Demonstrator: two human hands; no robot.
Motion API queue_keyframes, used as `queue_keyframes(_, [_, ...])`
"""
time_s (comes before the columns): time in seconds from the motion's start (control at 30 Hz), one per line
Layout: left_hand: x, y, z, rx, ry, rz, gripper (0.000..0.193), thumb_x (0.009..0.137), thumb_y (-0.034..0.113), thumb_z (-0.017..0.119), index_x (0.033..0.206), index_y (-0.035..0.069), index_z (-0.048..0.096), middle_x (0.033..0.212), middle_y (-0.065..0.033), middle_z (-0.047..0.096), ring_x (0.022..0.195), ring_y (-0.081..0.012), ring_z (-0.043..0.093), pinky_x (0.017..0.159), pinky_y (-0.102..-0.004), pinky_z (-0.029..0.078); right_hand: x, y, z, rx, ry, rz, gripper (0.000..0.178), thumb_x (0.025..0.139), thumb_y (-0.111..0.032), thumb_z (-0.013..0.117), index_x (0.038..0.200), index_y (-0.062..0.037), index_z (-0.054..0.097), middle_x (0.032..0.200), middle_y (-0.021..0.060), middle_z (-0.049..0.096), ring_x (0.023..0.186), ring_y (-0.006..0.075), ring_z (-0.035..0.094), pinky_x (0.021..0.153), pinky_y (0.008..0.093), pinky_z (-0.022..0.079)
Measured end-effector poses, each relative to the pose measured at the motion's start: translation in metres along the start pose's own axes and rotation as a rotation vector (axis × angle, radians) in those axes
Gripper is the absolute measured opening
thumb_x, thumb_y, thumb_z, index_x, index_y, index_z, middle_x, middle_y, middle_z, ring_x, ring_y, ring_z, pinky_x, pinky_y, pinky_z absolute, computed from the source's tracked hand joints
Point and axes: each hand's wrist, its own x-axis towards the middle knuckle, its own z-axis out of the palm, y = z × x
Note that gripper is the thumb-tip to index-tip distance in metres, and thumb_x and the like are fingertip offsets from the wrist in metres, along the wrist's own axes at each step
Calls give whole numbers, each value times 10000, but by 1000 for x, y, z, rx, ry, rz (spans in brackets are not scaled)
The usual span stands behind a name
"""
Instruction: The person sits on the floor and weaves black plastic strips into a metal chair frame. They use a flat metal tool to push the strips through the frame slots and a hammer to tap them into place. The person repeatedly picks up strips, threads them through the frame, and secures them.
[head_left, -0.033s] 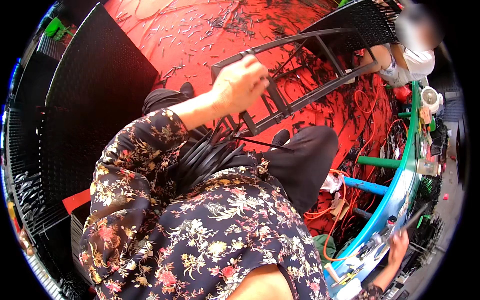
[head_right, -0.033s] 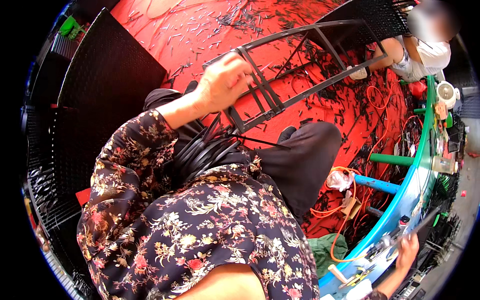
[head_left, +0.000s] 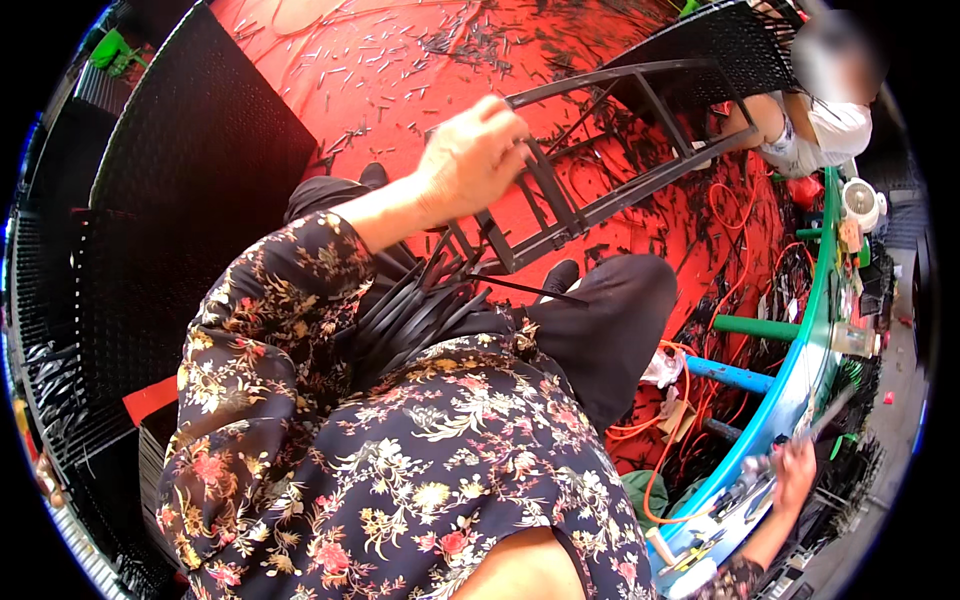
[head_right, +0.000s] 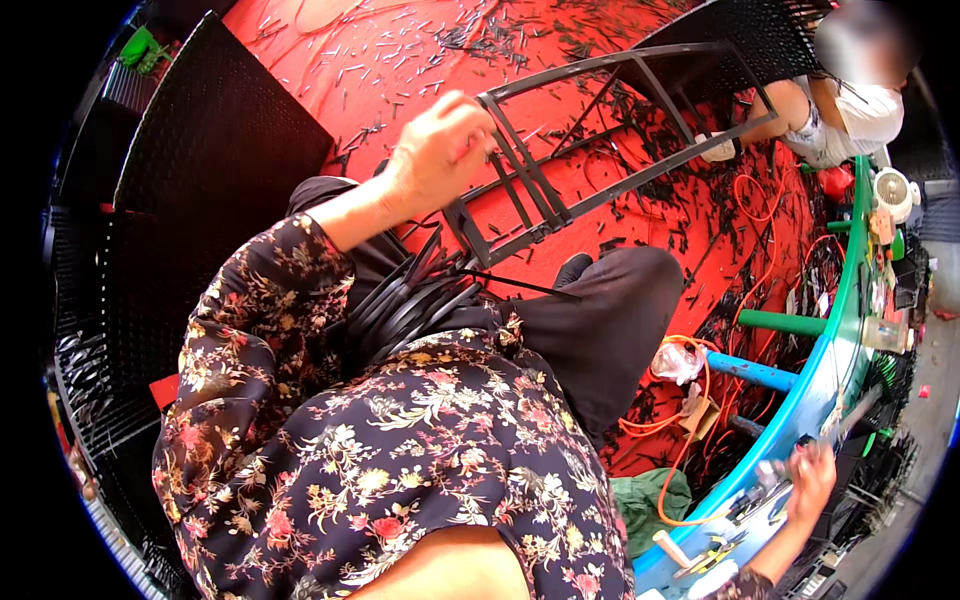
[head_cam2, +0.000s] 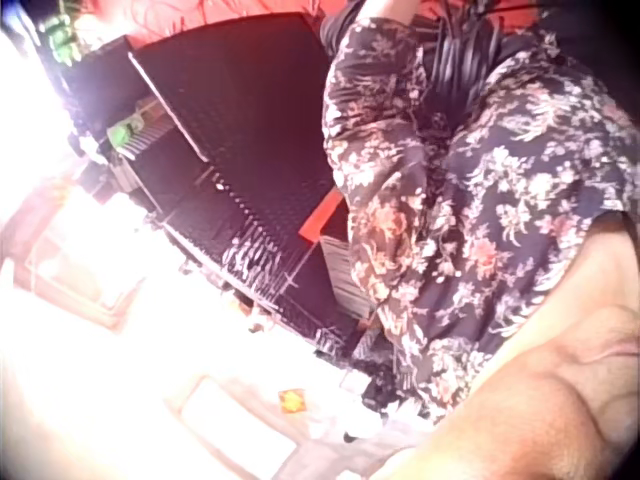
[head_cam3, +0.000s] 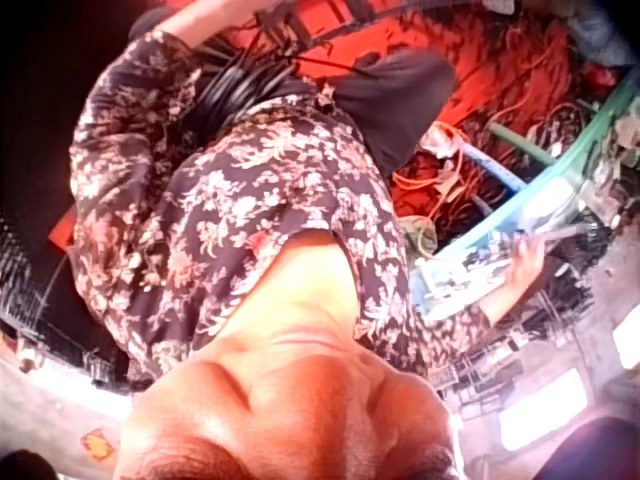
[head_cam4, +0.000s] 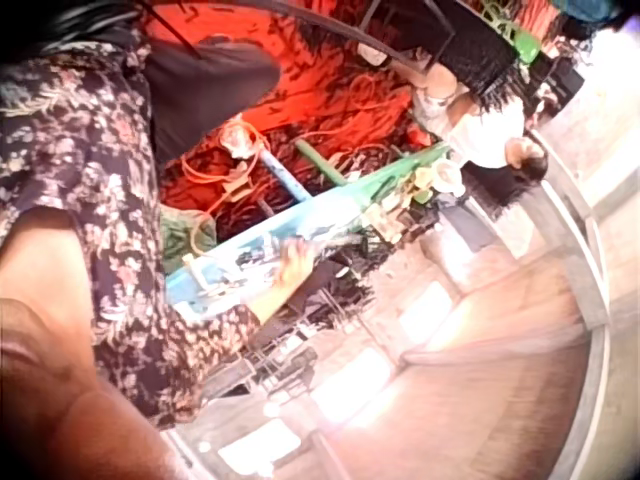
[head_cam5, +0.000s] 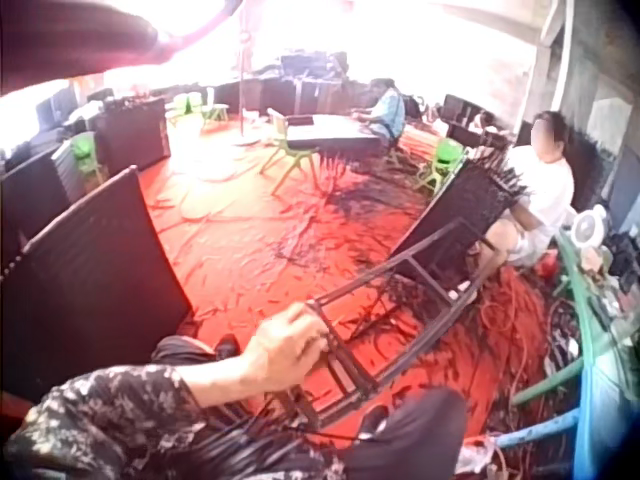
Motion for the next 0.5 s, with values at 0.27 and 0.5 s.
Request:
queue_keyframes(0.27, [3, 13, -4, 92, -46, 39, 171, 773, 50, 601, 939, 20, 572, 928, -135, 573, 834, -302, 600, 707, -353, 497, 93, -10, 260, 696, -599, 80, 432, 778, -185, 583, 1161, -1, 501, 687, -13, 417, 514, 82, 363, 451, 238, 317])
queue_keyframes(0.5, [-5, 61, 11, -122, -369, -117, 194, 766, 147, 652, 869, -1, 581, 822, -133, 577, 739, -293, 601, 649, -344, 486, 52, -8, 320, 660, -737, 192, 303, 898, -232, 559, 1078, 13, 554, 642, -36, 414, 507, 40, 382, 454, 196, 326])
